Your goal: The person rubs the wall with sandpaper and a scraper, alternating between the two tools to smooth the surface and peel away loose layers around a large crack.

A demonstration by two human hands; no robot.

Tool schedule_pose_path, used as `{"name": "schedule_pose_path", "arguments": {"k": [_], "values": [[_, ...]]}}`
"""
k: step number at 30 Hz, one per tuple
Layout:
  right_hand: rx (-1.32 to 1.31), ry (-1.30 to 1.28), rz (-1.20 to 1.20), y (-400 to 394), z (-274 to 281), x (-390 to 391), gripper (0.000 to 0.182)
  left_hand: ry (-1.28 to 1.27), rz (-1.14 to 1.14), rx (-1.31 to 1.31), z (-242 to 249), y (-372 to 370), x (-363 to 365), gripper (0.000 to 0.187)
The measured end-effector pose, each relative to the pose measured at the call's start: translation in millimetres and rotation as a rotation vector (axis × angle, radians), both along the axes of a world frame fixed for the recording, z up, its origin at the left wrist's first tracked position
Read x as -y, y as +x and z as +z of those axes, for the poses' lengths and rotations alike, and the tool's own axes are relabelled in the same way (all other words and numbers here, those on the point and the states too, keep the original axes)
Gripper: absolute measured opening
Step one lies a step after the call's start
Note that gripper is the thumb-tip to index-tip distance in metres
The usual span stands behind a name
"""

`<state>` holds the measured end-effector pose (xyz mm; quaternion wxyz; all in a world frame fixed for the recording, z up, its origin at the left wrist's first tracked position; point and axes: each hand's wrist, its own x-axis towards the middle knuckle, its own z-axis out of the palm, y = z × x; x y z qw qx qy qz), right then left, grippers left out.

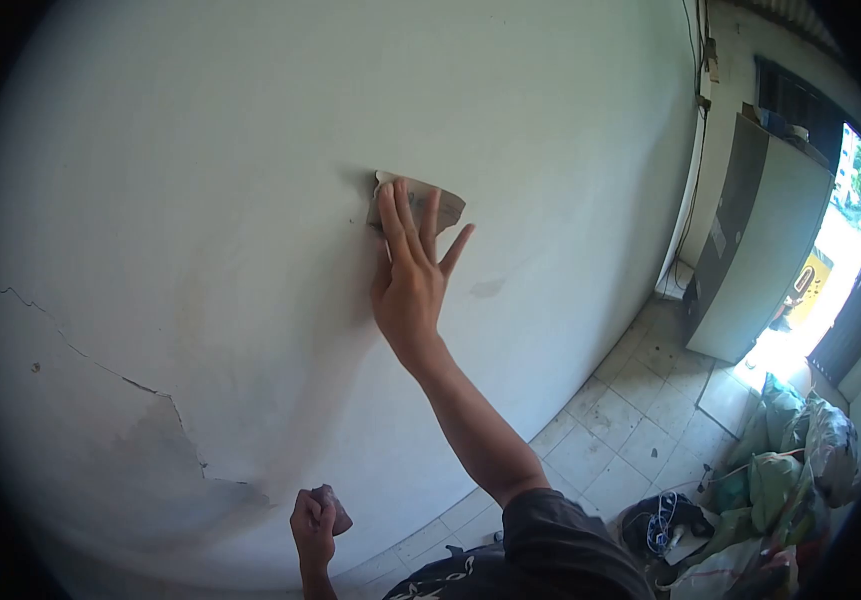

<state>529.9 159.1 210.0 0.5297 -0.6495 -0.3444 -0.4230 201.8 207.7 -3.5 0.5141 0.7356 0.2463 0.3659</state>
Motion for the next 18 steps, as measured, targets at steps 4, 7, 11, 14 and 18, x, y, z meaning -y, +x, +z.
{"name": "schedule_pose_path", "arguments": {"k": [4, 7, 11, 14, 18], "values": [[-0.12, -0.221, 0.039, -34, -123, 1, 0.06, -0.055, -0.069, 0.091, 8, 6, -2, 0.027], [-0.014, -0.159, -0.027, -10, -67, 6, 0.068, -0.068, -0.051, 0.103, 16, 7, 0, 0.028], [0.024, 0.057, 0.027, 18, 29, 0, 0.063, -0.027, -0.081, 0.078, 27, 6, 0, 0.029], [-0.139, -0.115, 0.043, -30, -116, -8, 0.069, -0.013, -0.079, 0.167, 36, 8, -8, 0.028], [-0.082, -0.181, 0.084, -22, -118, 2, 0.075, 0.088, 0.004, 0.226, 64, 20, -24, 0.03]]}}
